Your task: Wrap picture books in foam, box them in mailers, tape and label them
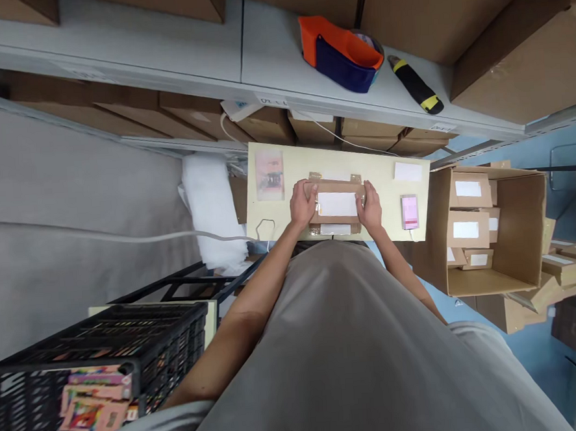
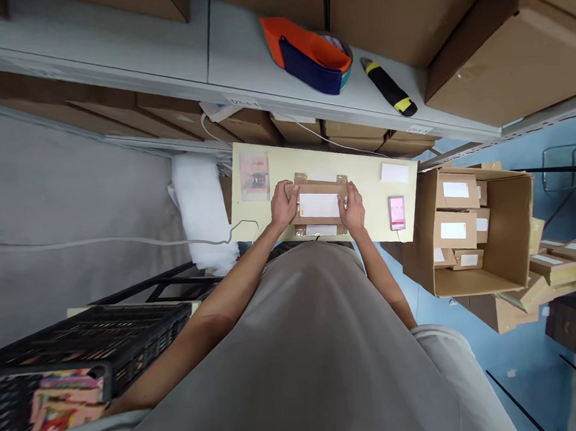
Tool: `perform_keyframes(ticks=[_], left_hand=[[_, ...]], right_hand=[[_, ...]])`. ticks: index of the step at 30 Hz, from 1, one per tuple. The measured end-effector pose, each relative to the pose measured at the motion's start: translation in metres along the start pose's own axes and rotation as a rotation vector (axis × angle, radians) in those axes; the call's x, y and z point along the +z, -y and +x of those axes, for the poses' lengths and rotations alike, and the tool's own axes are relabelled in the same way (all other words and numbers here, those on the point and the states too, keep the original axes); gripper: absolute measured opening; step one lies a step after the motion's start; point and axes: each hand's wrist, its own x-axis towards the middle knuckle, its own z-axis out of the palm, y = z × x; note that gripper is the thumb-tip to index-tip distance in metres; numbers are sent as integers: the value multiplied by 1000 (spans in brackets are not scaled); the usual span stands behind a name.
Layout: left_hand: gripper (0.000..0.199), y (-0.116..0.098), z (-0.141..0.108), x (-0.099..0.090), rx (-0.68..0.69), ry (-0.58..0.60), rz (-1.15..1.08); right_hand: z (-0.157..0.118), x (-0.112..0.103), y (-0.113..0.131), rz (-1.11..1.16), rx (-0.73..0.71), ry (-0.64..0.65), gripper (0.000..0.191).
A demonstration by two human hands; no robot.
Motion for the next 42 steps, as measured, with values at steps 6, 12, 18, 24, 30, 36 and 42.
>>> perform_keyframes(ticks=[6,12,18,24,30,36,42], left_hand=[[40,-18,-2,-12,89,-29,40],[29,-105,51,-40,421,-330,-7],[14,-208,98,-76,613,-487,-166],[14,-201,61,-89,604,-451,-262],[17,-157,-6,-99,462,-362,-435],[14,-135,-61,-108,329,-304,-431],[27,-114,-78,-108,238,-252,-493]], right_hand=[[-2,-10,21,-101,39,-35,59],[86,-84,93,-109,-303,-404,55],[196,-144,190,-384,-450,-301,53],[225,-145,200,-469,-404,-159,46],[143,-126,180,326,-475,3,54],[28,-72,176,776,-239,227,63],[-2,-53,178,784,-197,267,66]])
